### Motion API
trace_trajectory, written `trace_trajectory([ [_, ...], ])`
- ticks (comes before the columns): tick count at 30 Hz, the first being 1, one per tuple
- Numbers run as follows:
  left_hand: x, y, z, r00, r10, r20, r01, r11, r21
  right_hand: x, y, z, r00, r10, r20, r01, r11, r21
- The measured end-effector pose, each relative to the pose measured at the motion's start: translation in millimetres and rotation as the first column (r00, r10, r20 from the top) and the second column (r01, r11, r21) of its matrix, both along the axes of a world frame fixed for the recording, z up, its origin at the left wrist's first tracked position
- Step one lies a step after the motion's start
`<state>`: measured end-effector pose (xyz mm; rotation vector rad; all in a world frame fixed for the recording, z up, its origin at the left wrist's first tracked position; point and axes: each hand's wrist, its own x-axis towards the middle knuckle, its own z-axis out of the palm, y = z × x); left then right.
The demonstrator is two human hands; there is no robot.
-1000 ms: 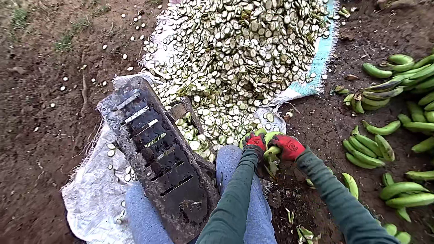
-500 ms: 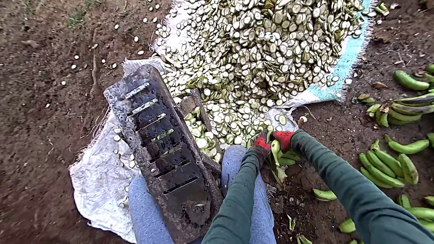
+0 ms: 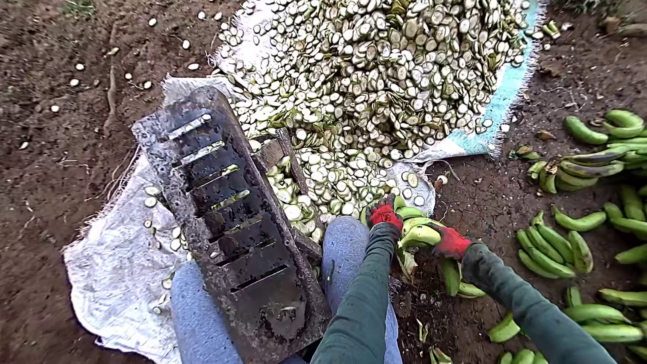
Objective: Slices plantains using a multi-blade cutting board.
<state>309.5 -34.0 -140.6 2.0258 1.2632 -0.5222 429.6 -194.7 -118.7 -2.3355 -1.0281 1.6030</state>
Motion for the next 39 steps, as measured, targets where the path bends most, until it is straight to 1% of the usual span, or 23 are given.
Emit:
trace_trajectory([
  [4,-1.4,2.3,-3.8,1.000,0.008,0.009,-0.008,1.000,0.007,-78.8,-57.7,50.5,0.958,-0.180,0.225,0.179,0.983,0.026],
  [7,-0.1,0.4,-5.7,1.000,-0.007,0.029,0.007,1.000,0.019,-127.5,-94.1,80.8,0.898,-0.273,0.346,0.229,0.960,0.161],
  [9,-3.8,8.2,-6.6,1.000,-0.022,0.012,0.022,0.999,0.037,-136.8,-125.5,102.2,0.856,-0.382,0.350,0.294,0.914,0.278],
  [10,-4.0,10.4,-8.4,0.999,-0.036,0.011,0.035,0.998,0.048,-136.8,-146.3,117.1,0.815,-0.502,0.289,0.407,0.851,0.333],
  [11,-5.8,8.2,-13.5,0.998,-0.058,0.022,0.057,0.996,0.070,-138.0,-166.4,132.3,0.728,-0.656,0.199,0.553,0.734,0.393],
  [12,-9.0,4.6,-16.8,0.994,-0.098,0.056,0.093,0.991,0.094,-141.2,-180.5,146.1,0.588,-0.805,0.081,0.697,0.556,0.453],
  [14,-16.6,-3.0,5.8,0.950,-0.177,0.259,0.158,0.983,0.092,-142.8,-180.4,165.6,0.286,-0.924,-0.253,0.845,0.119,0.521],
  [15,-26.8,-12.7,31.4,0.874,-0.140,0.466,0.150,0.989,0.015,-142.9,-170.8,171.0,0.222,-0.863,-0.454,0.866,-0.039,0.498],
  [16,-42.5,-27.1,61.7,0.735,-0.024,0.677,0.180,0.971,-0.161,-143.7,-157.6,172.0,0.219,-0.758,-0.614,0.876,-0.123,0.466],
  [17,-60.7,-41.2,94.8,0.600,0.111,0.792,0.309,0.881,-0.357,-144.9,-139.3,169.2,0.244,-0.641,-0.728,0.884,-0.161,0.438],
  [18,-78.1,-51.1,125.5,0.528,0.190,0.828,0.469,0.747,-0.470,-146.5,-116.1,167.2,0.289,-0.536,-0.793,0.891,-0.152,0.427],
  [19,-95.1,-56.3,155.1,0.505,0.224,0.833,0.566,0.643,-0.516,-148.5,-89.9,167.8,0.350,-0.450,-0.822,0.888,-0.120,0.444],
  [20,-113.8,-57.0,179.7,0.476,0.237,0.847,0.604,0.612,-0.510,-153.2,-61.7,173.4,0.424,-0.401,-0.812,0.870,-0.067,0.488],
  [22,-152.9,-48.6,204.4,0.413,0.313,0.855,0.494,0.711,-0.499,-169.1,-10.4,187.8,0.575,-0.343,-0.743,0.806,0.080,0.587],
  [24,-195.2,-36.0,223.9,0.353,0.374,0.857,0.226,0.855,-0.467,-185.8,29.6,198.5,0.755,-0.254,-0.604,0.654,0.247,0.715],
  [26,-231.4,-22.1,228.2,0.315,0.420,0.851,-0.025,0.900,-0.436,-205.5,62.3,200.2,0.851,-0.187,-0.491,0.525,0.308,0.793],
  [27,-246.7,-14.0,223.3,0.331,0.395,0.857,-0.095,0.917,-0.387,-219.7,76.7,198.0,0.828,-0.188,-0.528,0.561,0.288,0.776],
  [29,-277.3,-3.7,215.8,0.384,0.277,0.881,-0.076,0.960,-0.268,-253.1,101.4,194.4,0.721,-0.197,-0.664,0.692,0.254,0.676],
  [31,-299.6,2.0,211.1,0.377,0.169,0.910,-0.081,0.985,-0.150,-281.8,122.5,197.4,0.723,-0.177,-0.667,0.687,0.287,0.668],
  [33,-319.3,9.3,206.4,0.437,0.159,0.885,-0.137,0.984,-0.109,-305.2,138.0,197.9,0.795,-0.141,-0.589,0.600,0.324,0.732],
  [35,-333.4,21.2,200.2,0.632,0.022,0.774,-0.162,0.981,0.104,-318.8,147.2,196.5,0.873,-0.060,-0.484,0.471,0.360,0.805],
  [37,-338.8,34.4,195.0,0.801,-0.016,0.598,-0.139,0.967,0.212,-323.6,156.8,193.7,0.914,0.062,-0.400,0.362,0.320,0.876],
  [39,-334.6,42.1,182.7,0.881,0.079,0.466,-0.183,0.966,0.184,-326.7,167.0,184.3,0.947,0.080,-0.311,0.281,0.262,0.923],
])
